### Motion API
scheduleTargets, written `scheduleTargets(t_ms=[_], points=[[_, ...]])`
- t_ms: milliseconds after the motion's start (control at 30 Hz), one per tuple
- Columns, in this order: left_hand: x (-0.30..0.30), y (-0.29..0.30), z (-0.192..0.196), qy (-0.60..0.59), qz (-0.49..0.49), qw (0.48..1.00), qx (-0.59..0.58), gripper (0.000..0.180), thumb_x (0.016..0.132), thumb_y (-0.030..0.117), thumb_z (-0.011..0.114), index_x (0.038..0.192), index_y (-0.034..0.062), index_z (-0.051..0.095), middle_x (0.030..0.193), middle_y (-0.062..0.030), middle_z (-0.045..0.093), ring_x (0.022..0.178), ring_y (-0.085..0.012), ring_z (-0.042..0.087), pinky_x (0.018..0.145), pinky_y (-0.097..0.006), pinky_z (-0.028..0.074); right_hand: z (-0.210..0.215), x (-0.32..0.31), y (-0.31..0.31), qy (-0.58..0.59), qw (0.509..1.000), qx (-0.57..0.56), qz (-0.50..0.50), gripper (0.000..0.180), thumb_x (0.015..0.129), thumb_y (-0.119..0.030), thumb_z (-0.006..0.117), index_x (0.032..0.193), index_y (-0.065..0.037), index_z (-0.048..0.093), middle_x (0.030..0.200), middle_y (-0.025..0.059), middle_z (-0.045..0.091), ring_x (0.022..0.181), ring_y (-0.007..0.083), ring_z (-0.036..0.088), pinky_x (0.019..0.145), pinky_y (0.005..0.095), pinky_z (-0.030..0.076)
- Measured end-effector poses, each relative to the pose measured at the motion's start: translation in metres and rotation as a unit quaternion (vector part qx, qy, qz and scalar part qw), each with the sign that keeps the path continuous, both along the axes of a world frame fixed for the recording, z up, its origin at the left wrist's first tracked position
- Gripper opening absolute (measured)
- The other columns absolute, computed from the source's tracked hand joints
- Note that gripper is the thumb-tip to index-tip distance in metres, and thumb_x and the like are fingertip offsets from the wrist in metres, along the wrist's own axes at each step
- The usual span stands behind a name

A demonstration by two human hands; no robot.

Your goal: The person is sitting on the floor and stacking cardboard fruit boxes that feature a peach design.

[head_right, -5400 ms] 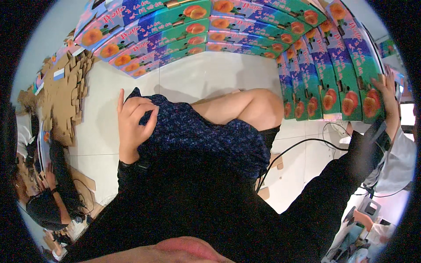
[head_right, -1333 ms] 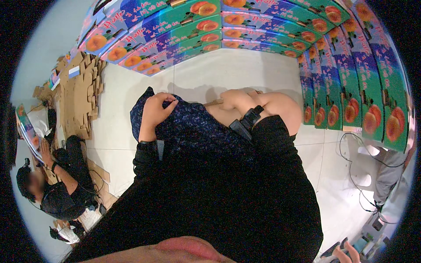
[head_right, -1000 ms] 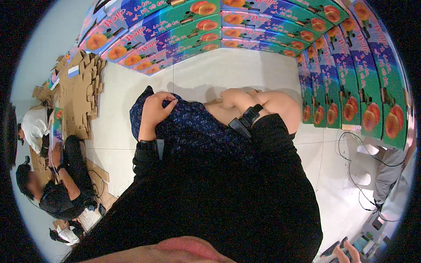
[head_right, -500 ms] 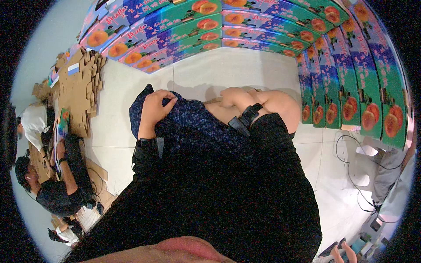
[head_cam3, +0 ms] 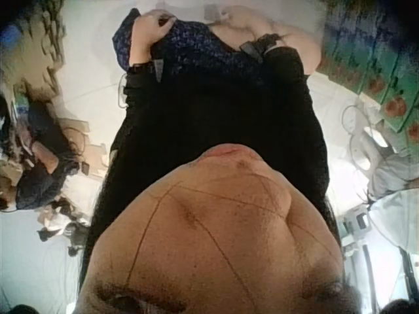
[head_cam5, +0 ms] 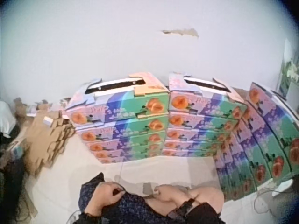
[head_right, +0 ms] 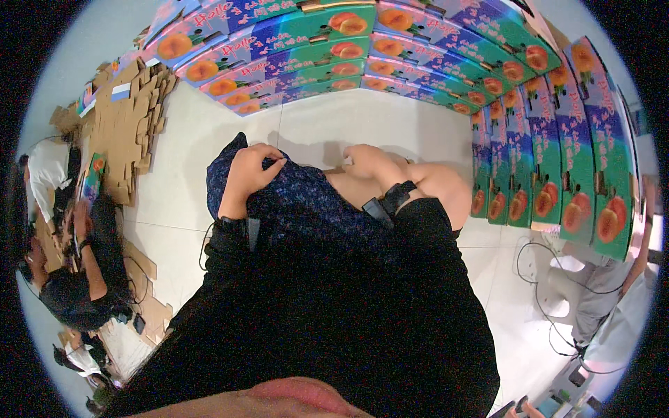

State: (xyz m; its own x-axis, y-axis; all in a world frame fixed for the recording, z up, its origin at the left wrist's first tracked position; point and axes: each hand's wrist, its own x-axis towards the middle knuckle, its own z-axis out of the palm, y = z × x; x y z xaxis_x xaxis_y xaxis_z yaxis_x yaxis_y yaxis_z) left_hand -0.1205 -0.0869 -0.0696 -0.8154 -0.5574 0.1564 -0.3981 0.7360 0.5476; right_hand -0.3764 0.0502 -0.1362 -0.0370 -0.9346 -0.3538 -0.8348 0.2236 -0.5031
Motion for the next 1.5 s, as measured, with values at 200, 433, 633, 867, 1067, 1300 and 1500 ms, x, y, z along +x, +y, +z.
scheduleTargets(t_ms=[200,433,633,867,1067,1300,1500], points=[[0.003,0.000,-0.003,0.013,0.003,1.000,-0.008,0.017,0.075,0.022,0.068,0.080,0.0051,0.068,0.081,-0.0108,0.067,0.077,-0.0283,0.065,0.071,-0.037,0.051,0.003,0.002,0.005,0.007,1.000,0.013,-0.022,0.041,0.082,-0.036,0.062,0.109,-0.006,0.063,0.094,0.0182,0.065,0.090,0.0338,0.062,0.080,0.0411,0.048],[0.004,0.000,0.003,0.022,-0.011,1.000,0.013,0.020,0.075,0.025,0.069,0.079,0.0058,0.068,0.080,-0.0102,0.067,0.076,-0.0272,0.065,0.070,-0.036,0.051,-0.007,0.000,0.007,0.080,0.996,0.018,0.018,0.037,0.078,-0.028,0.064,0.110,-0.009,0.064,0.114,0.0190,0.060,0.112,0.0352,0.054,0.095,0.0425,0.042],[0.005,-0.002,0.002,0.049,-0.017,0.998,0.034,0.021,0.076,0.027,0.070,0.078,0.0064,0.067,0.077,-0.0095,0.067,0.074,-0.0265,0.065,0.067,-0.034,0.051,0.020,-0.015,-0.010,0.192,0.938,-0.276,0.087,0.054,0.071,-0.021,0.070,0.123,-0.016,0.056,0.143,0.0157,0.035,0.136,0.0368,0.028,0.107,0.0489,0.030],[-0.003,-0.011,-0.010,0.029,-0.012,0.998,0.057,0.021,0.076,0.028,0.068,0.081,0.0069,0.068,0.076,-0.0096,0.067,0.073,-0.0243,0.066,0.066,-0.033,0.051,0.195,-0.018,-0.097,0.312,0.765,-0.561,0.044,0.085,0.064,-0.037,0.078,0.138,-0.019,0.041,0.142,0.0189,0.033,0.133,0.0406,0.028,0.109,0.0520,0.025],[-0.005,-0.014,-0.015,0.026,-0.011,0.994,0.105,0.022,0.077,0.028,0.068,0.085,0.0074,0.069,0.077,-0.0094,0.067,0.072,-0.0222,0.067,0.067,-0.032,0.052,0.282,-0.024,-0.165,0.345,0.709,-0.615,-0.002,0.065,0.081,-0.037,0.062,0.134,-0.003,0.043,0.141,0.0282,0.032,0.129,0.0487,0.029,0.106,0.0520,0.026],[-0.003,-0.012,-0.006,0.035,0.000,0.989,0.145,0.020,0.078,0.025,0.068,0.087,0.0068,0.068,0.079,-0.0104,0.067,0.074,-0.0233,0.067,0.069,-0.032,0.052,0.284,-0.039,-0.220,0.262,0.833,-0.487,0.020,0.063,0.085,-0.056,0.051,0.109,0.000,0.064,0.107,0.0222,0.064,0.102,0.0346,0.059,0.091,0.0420,0.044],[-0.007,-0.017,-0.002,0.010,-0.020,0.987,0.162,0.021,0.079,0.024,0.067,0.086,0.0043,0.068,0.082,-0.0122,0.067,0.076,-0.0245,0.067,0.069,-0.032,0.052,0.289,-0.041,-0.220,0.262,0.893,-0.367,-0.005,0.095,0.065,-0.070,0.062,0.124,0.003,0.054,0.125,0.0262,0.053,0.118,0.0365,0.050,0.100,0.0413,0.038]])
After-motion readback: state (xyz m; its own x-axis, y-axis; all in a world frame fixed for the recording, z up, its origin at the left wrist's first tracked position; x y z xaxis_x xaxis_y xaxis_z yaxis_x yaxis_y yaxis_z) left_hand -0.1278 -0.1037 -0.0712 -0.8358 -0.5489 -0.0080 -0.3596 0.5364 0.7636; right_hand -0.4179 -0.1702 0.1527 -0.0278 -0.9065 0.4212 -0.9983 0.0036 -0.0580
